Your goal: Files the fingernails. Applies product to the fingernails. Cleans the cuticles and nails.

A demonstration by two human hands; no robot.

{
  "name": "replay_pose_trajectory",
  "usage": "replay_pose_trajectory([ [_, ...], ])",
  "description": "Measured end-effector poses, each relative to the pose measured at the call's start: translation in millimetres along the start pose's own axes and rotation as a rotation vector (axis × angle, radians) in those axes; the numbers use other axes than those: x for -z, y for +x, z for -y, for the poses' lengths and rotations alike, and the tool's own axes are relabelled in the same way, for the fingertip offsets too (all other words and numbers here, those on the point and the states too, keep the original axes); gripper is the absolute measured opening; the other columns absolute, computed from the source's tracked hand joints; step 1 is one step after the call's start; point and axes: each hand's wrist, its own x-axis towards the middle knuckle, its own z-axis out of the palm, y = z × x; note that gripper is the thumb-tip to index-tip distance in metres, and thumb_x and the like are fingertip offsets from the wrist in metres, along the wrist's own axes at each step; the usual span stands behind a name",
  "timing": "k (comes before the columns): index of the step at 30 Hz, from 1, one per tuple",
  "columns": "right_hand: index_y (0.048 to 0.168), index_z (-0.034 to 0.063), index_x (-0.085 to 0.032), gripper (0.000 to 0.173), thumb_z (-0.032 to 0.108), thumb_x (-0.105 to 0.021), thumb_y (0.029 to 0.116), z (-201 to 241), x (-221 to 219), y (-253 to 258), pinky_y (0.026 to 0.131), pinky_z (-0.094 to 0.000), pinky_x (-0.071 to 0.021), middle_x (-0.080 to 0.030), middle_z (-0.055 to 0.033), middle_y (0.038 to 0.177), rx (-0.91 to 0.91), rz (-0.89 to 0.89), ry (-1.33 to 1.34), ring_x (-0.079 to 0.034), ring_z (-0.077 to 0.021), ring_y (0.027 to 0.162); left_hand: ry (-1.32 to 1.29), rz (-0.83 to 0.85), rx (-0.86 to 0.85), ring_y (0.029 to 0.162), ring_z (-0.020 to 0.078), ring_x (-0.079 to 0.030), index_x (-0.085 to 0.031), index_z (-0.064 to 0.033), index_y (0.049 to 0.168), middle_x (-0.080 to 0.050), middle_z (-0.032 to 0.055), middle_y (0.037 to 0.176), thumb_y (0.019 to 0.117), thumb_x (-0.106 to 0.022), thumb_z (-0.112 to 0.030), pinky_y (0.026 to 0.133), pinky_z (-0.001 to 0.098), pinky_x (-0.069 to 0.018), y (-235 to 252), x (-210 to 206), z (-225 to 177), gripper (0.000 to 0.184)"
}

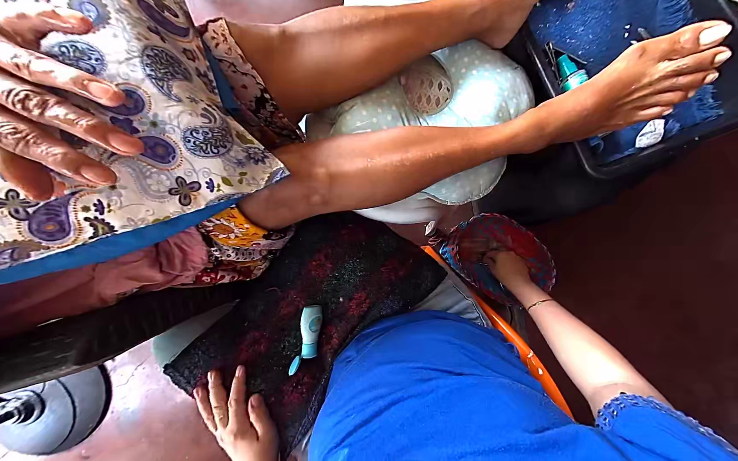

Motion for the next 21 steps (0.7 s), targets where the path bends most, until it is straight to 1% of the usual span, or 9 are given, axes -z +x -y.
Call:
replay_pose_trajectory([
  [3,0.129,0.0069,-0.069,0.037,0.025,-0.045,0.1087,-7.2,-3.4,3.1,0.101,-0.0658,-0.0452,-0.066,-0.0233,0.132,0.094,-0.126,-0.027,-0.063,-0.0431,0.123,-0.006,-0.037,0.007,0.152,0.0492,-0.021,-0.059,0.0017,0.138,-0.039,0.0343,0.154,0.108,-0.027,-0.04,0.125,0.0525,-0.0064,2.4,-3.0,-1.9,0.061],
  [5,0.131,0.0037,-0.067,0.038,0.021,-0.043,0.1088,-4.4,0.7,4.8,0.103,-0.0664,-0.0429,-0.064,-0.0248,0.134,0.136,-0.123,-0.068,-0.06,-0.0442,0.126,-0.011,-0.038,-0.003,0.152,0.0478,-0.022,-0.059,0.0005,0.139,-0.039,0.033,0.154,0.1084,-0.026,-0.042,0.126,0.0521,-0.0063,4.3,-4.7,-0.7,0.061],
  [6,0.131,0.0026,-0.067,0.038,0.021,-0.042,0.1092,-1.9,2.4,5.9,0.103,-0.0661,-0.0434,-0.064,-0.025,0.134,0.141,-0.102,-0.098,-0.06,-0.0445,0.126,-0.015,-0.042,-0.006,0.152,0.0482,-0.022,-0.059,0.0008,0.139,-0.039,0.0335,0.154,0.1083,-0.027,-0.041,0.125,0.052,-0.0066,4.8,-5.2,-0.9,0.061],
  [8,0.128,0.0001,-0.068,0.039,0.022,-0.042,0.1093,2.7,3.2,6.9,0.1,-0.0669,-0.0452,-0.067,-0.0273,0.128,0.133,-0.078,-0.155,-0.062,-0.0472,0.122,-0.018,-0.05,-0.013,0.152,0.0469,-0.022,-0.06,0.0002,0.139,-0.04,0.0332,0.154,0.1084,-0.027,-0.042,0.126,0.0505,-0.0068,4.3,-5.9,-0.3,0.061],
  [11,0.121,-0.0037,-0.07,0.039,0.023,-0.044,0.1094,3.1,-3.8,6.0,0.093,-0.0687,-0.0475,-0.07,-0.0309,0.116,0.114,-0.119,-0.196,-0.066,-0.0514,0.112,-0.017,-0.061,-0.026,0.152,0.0464,-0.023,-0.06,0.0009,0.138,-0.041,0.033,0.153,0.1086,-0.027,-0.041,0.126,0.0496,-0.0076,4.0,-6.1,1.1,0.061],
  [14,0.118,0.0002,-0.073,0.035,0.02,-0.046,0.1081,-7.5,-17.5,7.6,0.088,-0.0677,-0.0505,-0.072,-0.0279,0.113,0.14,-0.229,-0.192,-0.069,-0.0491,0.107,-0.017,-0.067,-0.022,0.152,0.0452,-0.023,-0.06,0.0008,0.137,-0.041,0.0327,0.154,0.1086,-0.028,-0.041,0.126,0.0486,-0.0077,2.3,-6.1,1.6,0.06],
  [16,0.122,0.0052,-0.074,0.032,0.017,-0.048,0.1074,-17.7,-26.0,8.5,0.086,-0.0673,-0.052,-0.073,-0.0259,0.113,0.155,-0.293,-0.175,-0.07,-0.048,0.105,-0.022,-0.069,-0.023,0.152,0.0458,-0.023,-0.061,0.0007,0.137,-0.041,0.0328,0.153,0.1085,-0.027,-0.041,0.126,0.0488,-0.0079,2.4,-6.7,1.9,0.06],
  [18,0.129,0.0106,-0.072,0.033,0.015,-0.048,0.1072,-23.1,-29.6,8.6,0.085,-0.0672,-0.0521,-0.073,-0.0265,0.113,0.135,-0.305,-0.175,-0.07,-0.0487,0.104,-0.025,-0.071,-0.023,0.152,0.0456,-0.023,-0.061,0.0009,0.137,-0.041,0.0329,0.153,0.1084,-0.027,-0.04,0.126,0.0484,-0.0081,3.0,-7.1,1.5,0.06],
  [21,0.135,0.0137,-0.069,0.036,0.014,-0.046,0.1077,-22.0,-32.5,7.3,0.084,-0.0665,-0.0519,-0.072,-0.0269,0.113,0.091,-0.289,-0.178,-0.07,-0.0495,0.102,-0.024,-0.073,-0.024,0.152,0.0467,-0.024,-0.061,0.0025,0.136,-0.042,0.0339,0.152,0.1081,-0.027,-0.039,0.126,0.0488,-0.0083,4.7,-6.1,-0.6,0.06],
])
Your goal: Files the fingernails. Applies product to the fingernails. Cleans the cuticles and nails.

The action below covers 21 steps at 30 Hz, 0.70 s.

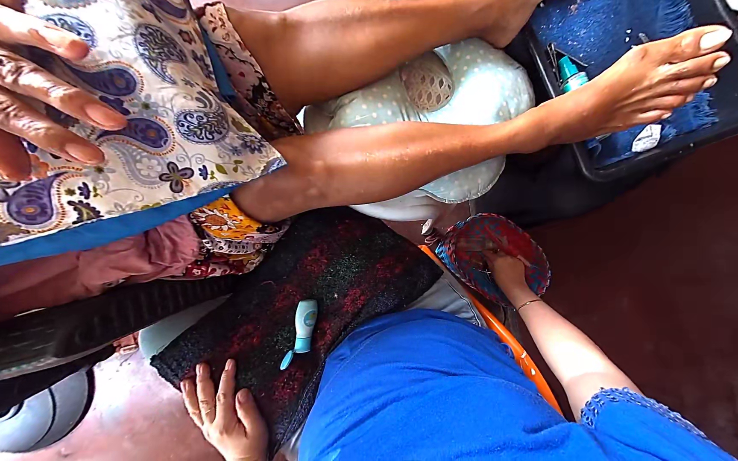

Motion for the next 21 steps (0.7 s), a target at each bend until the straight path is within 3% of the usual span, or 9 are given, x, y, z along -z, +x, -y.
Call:
replay_pose_trajectory([
  [5,0.114,-0.006,-0.072,0.031,0.012,-0.047,0.1064,12.7,2.6,7.6,0.084,-0.0671,-0.0526,-0.072,-0.0301,0.108,0.011,-0.035,0.024,-0.07,-0.0503,0.102,-0.002,-0.006,0.01,0.152,0.0457,-0.023,-0.061,0.0007,0.136,-0.041,0.0318,0.154,0.108,-0.028,-0.039,0.126,0.0497,-0.008,-2.2,-1.4,3.4,0.059],
  [9,0.116,-0.0092,-0.068,0.034,0.012,-0.044,0.1072,14.2,18.7,15.9,0.089,-0.0671,-0.0506,-0.07,-0.0324,0.112,0.075,0.126,-0.031,-0.067,-0.0519,0.109,0.016,-0.001,0.011,0.151,0.047,-0.024,-0.062,0.0011,0.136,-0.042,0.0329,0.153,0.1079,-0.028,-0.037,0.126,0.0494,-0.0085,0.1,-0.3,2.3,0.058],
  [12,0.12,-0.0076,-0.068,0.031,0.013,-0.05,0.1043,0.4,23.2,6.9,0.09,-0.0679,-0.0505,-0.069,-0.0321,0.114,0.107,0.205,-0.078,-0.067,-0.052,0.109,0.103,-0.012,-0.007,0.146,0.0453,-0.037,-0.063,-0.0015,0.135,-0.051,0.0312,0.146,0.1059,-0.035,-0.036,0.122,0.0507,-0.0185,3.7,7.8,-4.0,0.053],
  [15,0.121,-0.0096,-0.067,0.032,0.013,-0.064,0.0972,2.7,53.0,-7.9,0.091,-0.0711,-0.0496,-0.067,-0.0349,0.116,-0.01,0.257,-0.08,-0.064,-0.0542,0.11,0.141,-0.159,-0.063,0.135,0.0323,-0.049,-0.057,-0.0035,0.134,-0.055,0.0245,0.137,0.1041,-0.052,-0.036,0.117,0.0417,-0.0317,25.8,21.2,-11.1,0.044],
  [18,0.137,-0.0043,-0.06,0.049,0.022,-0.069,0.0961,2.6,91.8,-17.6,0.093,-0.0737,-0.0468,-0.067,-0.034,0.121,-0.019,0.305,-0.044,-0.063,-0.0535,0.115,0.046,-0.361,-0.126,0.132,0.0207,-0.052,-0.055,-0.008,0.133,-0.057,0.0149,0.134,0.1015,-0.059,-0.028,0.112,0.0329,-0.0403,78.3,43.2,-28.8,0.038],
  [21,0.134,-0.0084,-0.059,0.045,0.016,-0.066,0.0964,13.5,144.3,-33.8,0.096,-0.0743,-0.045,-0.064,-0.0368,0.123,0.079,0.374,-0.008,-0.061,-0.0548,0.118,-0.285,-0.464,-0.116,0.122,0.0084,-0.06,-0.056,-0.0195,0.138,-0.059,-0.0029,0.136,0.1035,-0.057,-0.022,0.101,0.0285,-0.0524,143.9,66.8,-67.1,0.034],
])
